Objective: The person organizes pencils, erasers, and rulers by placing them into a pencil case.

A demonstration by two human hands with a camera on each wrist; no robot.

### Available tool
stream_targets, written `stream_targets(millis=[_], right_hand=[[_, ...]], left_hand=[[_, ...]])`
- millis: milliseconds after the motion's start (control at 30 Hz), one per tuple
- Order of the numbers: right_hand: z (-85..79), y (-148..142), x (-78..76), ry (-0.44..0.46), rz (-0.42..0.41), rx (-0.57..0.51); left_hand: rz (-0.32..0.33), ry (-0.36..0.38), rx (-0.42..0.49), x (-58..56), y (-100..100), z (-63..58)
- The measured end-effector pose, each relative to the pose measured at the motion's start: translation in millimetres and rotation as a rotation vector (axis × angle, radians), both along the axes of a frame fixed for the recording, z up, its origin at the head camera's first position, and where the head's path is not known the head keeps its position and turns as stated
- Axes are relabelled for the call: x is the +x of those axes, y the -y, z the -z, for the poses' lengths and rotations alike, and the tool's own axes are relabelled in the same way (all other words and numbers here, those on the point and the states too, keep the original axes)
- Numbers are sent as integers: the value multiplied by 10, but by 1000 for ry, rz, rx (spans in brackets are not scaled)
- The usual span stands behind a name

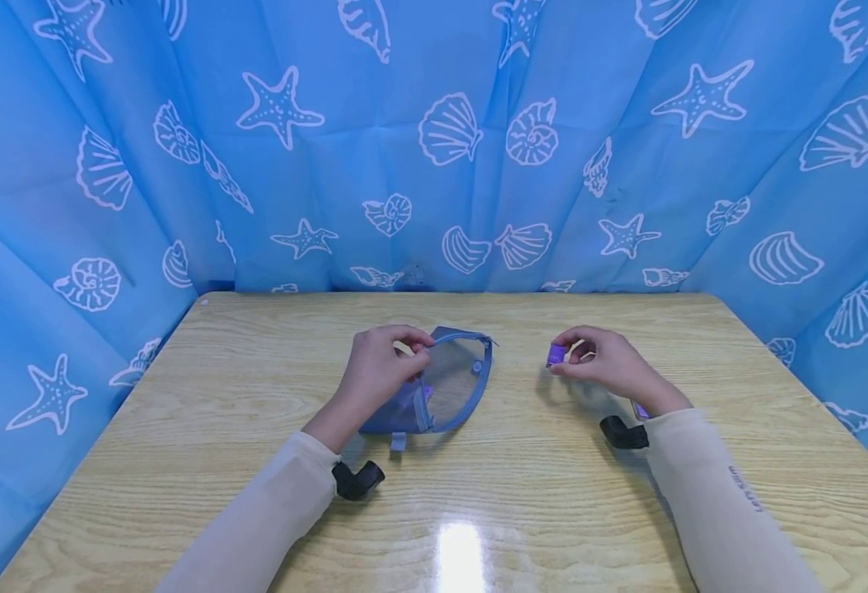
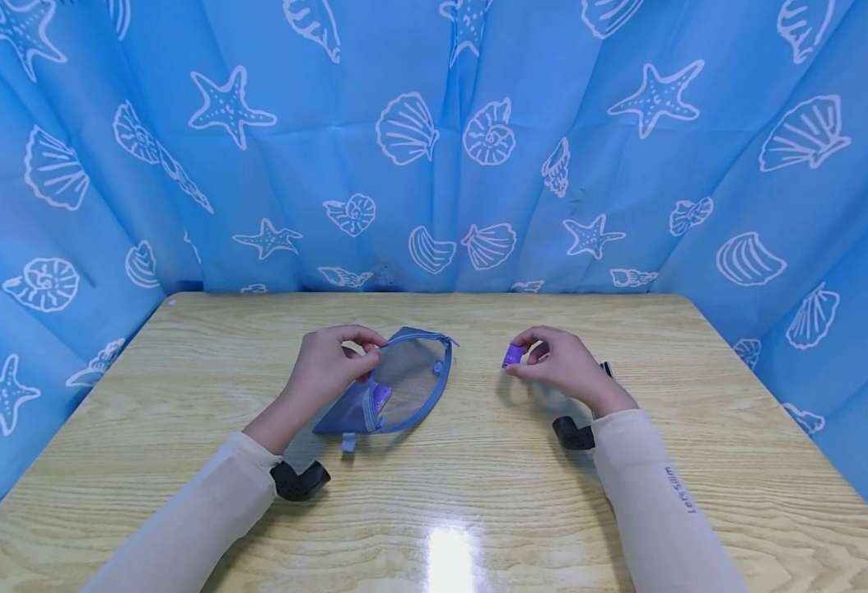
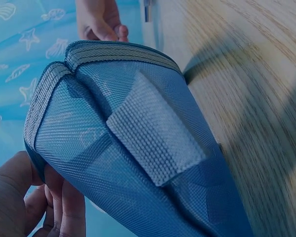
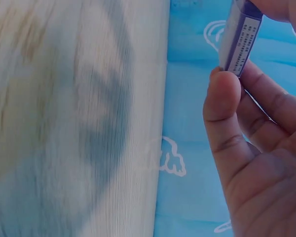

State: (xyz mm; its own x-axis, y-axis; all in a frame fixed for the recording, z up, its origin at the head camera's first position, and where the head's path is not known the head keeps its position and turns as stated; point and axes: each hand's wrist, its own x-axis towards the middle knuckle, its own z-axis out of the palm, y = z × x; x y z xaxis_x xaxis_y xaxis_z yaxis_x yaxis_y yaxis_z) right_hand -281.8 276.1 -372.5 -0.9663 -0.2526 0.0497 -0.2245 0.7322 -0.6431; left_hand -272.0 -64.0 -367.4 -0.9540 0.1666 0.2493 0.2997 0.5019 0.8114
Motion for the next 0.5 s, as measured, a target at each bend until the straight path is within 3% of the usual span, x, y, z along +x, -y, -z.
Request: stream_targets(millis=[500], right_hand=[[63,302,-99,-9,-24,-32]], left_hand=[[2,10,8,-2,-4,7]])
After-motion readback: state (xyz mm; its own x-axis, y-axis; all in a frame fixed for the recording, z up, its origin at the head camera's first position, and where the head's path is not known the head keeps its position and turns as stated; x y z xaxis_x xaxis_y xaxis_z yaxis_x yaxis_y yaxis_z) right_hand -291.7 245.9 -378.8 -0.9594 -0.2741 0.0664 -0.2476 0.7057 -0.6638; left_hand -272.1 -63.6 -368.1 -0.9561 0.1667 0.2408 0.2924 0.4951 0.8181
